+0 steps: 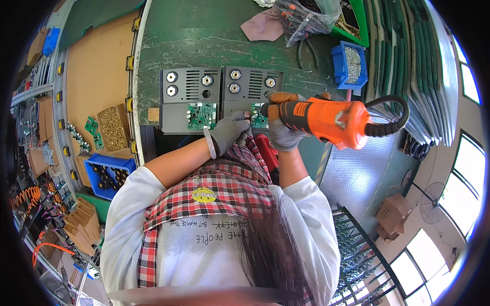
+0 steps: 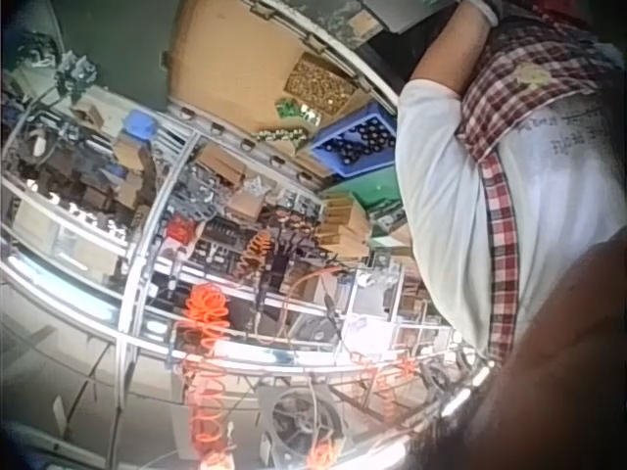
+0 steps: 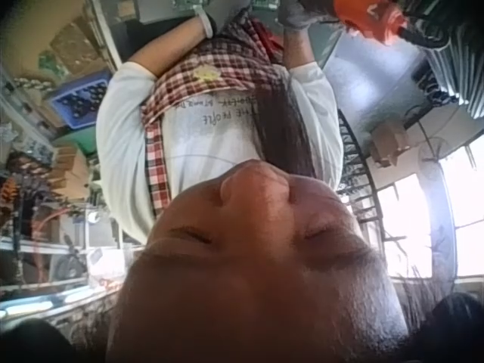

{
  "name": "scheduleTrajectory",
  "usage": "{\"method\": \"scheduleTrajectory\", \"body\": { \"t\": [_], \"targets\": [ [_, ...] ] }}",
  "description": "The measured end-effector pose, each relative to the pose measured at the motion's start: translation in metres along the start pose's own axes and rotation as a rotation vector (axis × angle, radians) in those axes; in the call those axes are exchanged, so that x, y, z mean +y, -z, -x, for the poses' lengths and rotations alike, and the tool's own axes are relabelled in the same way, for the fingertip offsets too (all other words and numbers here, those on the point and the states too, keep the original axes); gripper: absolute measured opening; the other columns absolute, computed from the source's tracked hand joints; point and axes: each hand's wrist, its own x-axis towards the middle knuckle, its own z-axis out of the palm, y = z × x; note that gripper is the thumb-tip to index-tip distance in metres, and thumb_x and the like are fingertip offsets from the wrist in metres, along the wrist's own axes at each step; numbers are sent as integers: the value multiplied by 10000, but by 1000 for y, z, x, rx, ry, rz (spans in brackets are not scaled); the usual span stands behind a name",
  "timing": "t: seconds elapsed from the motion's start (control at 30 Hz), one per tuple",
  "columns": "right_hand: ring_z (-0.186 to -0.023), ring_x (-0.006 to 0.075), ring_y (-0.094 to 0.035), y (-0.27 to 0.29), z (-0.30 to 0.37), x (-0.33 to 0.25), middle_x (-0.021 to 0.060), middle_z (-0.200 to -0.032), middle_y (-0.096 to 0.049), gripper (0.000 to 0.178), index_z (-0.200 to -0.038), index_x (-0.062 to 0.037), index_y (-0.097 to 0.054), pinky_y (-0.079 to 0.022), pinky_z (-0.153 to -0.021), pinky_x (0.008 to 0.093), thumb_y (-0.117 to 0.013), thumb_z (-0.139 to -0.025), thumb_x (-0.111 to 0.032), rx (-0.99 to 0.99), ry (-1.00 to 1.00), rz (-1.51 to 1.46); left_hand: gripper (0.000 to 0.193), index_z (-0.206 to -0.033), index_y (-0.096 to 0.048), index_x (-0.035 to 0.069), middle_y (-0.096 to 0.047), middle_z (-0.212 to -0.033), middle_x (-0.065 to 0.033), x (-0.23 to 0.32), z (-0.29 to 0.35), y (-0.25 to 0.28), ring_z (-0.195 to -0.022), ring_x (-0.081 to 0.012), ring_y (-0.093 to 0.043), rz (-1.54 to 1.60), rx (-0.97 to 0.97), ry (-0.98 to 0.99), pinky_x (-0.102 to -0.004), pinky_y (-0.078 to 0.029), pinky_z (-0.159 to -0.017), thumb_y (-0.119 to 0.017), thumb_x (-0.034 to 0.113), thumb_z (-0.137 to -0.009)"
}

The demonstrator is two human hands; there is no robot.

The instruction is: The recorder is assembling an electronic device by installing circuit boards and using a power screwdriver.

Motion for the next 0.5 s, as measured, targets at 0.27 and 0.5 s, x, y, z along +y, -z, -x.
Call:
{"method": "scheduleTrajectory", "body": {
  "t": [0.27,0.5],
  "targets": [
    [-728,198,-568,-7,-5,-13,102,-771,-568,139,-780,14,-541,-456,-705,300,-575,-668,-61,-204,78,204,138,-892,-497,33,-517,-636,-42,-6,-7,0,-446,-108,-468,-7,37,-10,-250,-428,-381,-534,125,-796],
    [-708,157,-564,-10,-8,-14,38,-746,-602,113,-710,-56,-559,-385,-808,289,-564,-612,-1,-171,-75,170,77,-816,-505,58,-489,-599,-15,-8,-5,1,-445,-87,-442,93,-14,8,-227,-402,-380,-542,124,-799]
  ]
}}
